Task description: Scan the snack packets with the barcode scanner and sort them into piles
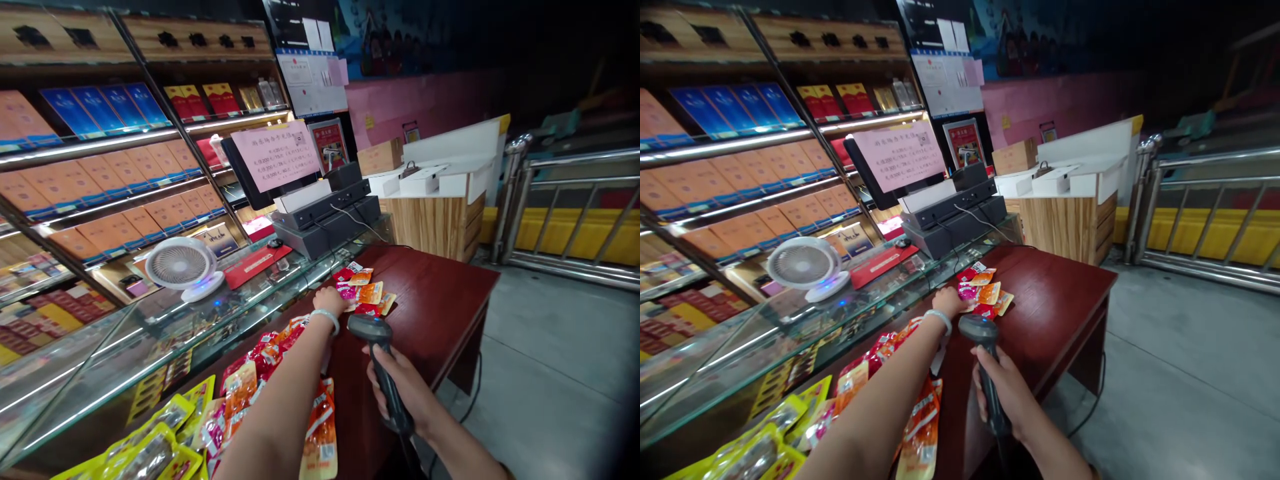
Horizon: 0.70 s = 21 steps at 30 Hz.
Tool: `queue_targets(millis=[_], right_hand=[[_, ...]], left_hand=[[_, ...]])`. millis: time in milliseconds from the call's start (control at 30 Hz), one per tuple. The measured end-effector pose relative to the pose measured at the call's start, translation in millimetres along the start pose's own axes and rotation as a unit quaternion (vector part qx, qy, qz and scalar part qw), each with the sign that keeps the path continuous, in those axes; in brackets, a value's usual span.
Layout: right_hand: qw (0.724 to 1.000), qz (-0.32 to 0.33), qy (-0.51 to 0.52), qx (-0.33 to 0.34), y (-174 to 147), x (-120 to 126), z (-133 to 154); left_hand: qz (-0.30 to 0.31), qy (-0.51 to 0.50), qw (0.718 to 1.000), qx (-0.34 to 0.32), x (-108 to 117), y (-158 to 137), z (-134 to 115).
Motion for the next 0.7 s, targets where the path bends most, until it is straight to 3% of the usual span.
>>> queue_targets(millis=[133,367,567,700], right_hand=[[1.000,0.000,0.003,0.000,-0.2,-1.5,1.5],[1.000,0.008,-0.006,0.023,-2.5,-3.0,5.0],[0.999,0.011,-0.011,0.034,-2.7,-1.4,3.8],[0.999,0.016,-0.008,0.035,-1.6,-0.2,1.5]], left_hand=[[0.052,-0.073,0.996,0.028,-2.0,7.4,14.7],[-0.017,-0.147,0.989,0.022,1.8,-11.4,43.7],[-0.060,-0.251,0.966,0.036,10.7,-35.7,47.3],[-0.064,-0.262,0.962,0.053,22.1,-40.3,48.5]])
Point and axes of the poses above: each hand's wrist, its own y-axis towards the middle knuckle, its own x-axis out of the back of the hand, z = x × y, the point moved 3 cm from there along y, towards the middle knuckle, and after that the axes turned 8 degrees about -z, right-handed, at the moved point
